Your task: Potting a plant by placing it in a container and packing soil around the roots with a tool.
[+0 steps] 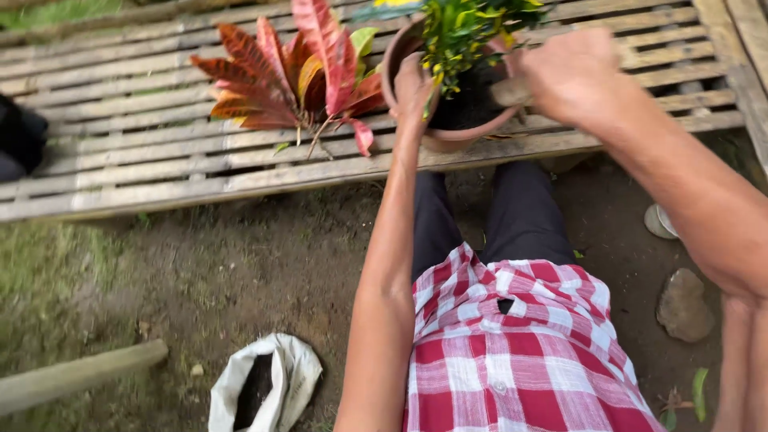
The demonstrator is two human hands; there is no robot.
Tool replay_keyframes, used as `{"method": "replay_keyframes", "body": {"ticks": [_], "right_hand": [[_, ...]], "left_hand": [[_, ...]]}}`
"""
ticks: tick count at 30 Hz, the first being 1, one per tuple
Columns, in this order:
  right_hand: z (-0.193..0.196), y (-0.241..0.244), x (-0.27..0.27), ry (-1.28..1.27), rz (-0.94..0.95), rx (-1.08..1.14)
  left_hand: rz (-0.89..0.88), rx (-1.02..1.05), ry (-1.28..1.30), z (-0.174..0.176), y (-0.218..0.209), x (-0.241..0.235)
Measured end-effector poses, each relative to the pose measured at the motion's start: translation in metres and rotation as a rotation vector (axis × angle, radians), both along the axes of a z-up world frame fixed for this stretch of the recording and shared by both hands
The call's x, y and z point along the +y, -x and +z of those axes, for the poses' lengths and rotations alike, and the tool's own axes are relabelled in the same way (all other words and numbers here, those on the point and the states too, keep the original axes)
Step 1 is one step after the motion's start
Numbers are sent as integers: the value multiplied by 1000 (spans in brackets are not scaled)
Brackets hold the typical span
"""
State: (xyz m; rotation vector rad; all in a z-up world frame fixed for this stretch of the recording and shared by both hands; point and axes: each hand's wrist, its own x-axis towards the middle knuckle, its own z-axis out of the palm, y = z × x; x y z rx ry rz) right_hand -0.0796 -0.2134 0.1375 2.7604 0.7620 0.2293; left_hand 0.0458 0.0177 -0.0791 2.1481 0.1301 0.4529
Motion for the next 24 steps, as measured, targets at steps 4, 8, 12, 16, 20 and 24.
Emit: {"method": "replay_keyframes", "body": {"ticks": [4, 8, 12, 16, 20, 24], "right_hand": [[5, 10, -18, -88, 98, -23], [-9, 8, -20, 17, -9, -40], [-9, 12, -25, -162, 11, 24], [-27, 14, -39, -232, 51, -29], [-52, 26, -40, -218, -104, -75], [-72, 44, -29, -296, -183, -137]], "left_hand": [[11, -223, 47, -6, -4, -2], [-36, -77, 29, 20, 14, -5], [-20, -78, 15, 15, 12, -11], [64, -133, 6, -4, -1, -13], [62, -190, 6, 13, 11, -12], [23, -59, -8, 46, 40, -12]]}}
